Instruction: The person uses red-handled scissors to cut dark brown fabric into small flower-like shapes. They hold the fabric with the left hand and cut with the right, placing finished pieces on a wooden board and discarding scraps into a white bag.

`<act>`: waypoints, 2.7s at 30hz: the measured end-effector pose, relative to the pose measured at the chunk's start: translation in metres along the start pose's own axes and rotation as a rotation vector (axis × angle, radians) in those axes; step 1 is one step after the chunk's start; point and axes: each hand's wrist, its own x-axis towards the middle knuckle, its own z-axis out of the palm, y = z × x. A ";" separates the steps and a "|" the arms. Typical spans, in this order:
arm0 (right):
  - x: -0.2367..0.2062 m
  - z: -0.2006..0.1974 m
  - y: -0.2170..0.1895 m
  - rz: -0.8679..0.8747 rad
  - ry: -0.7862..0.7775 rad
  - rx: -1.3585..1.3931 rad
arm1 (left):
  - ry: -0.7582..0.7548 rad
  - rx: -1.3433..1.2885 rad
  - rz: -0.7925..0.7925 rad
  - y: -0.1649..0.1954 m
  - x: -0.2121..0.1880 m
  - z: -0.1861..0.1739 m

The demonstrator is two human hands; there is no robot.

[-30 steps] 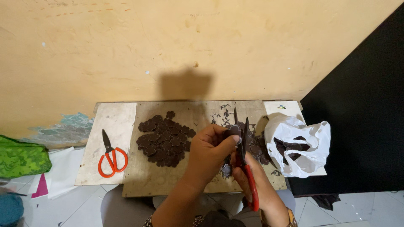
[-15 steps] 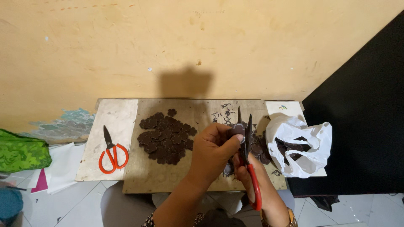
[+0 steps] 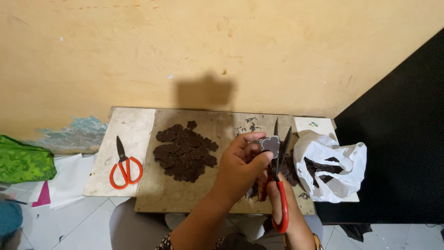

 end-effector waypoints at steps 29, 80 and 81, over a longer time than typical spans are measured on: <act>0.001 0.003 -0.026 -0.052 0.441 0.575 | -0.325 0.649 0.594 0.021 -0.008 -0.012; 0.007 0.008 -0.019 0.012 0.512 0.324 | -0.134 0.097 0.022 -0.002 0.003 -0.023; 0.008 0.009 -0.020 0.002 0.522 0.387 | -0.170 0.119 0.038 -0.004 0.002 -0.024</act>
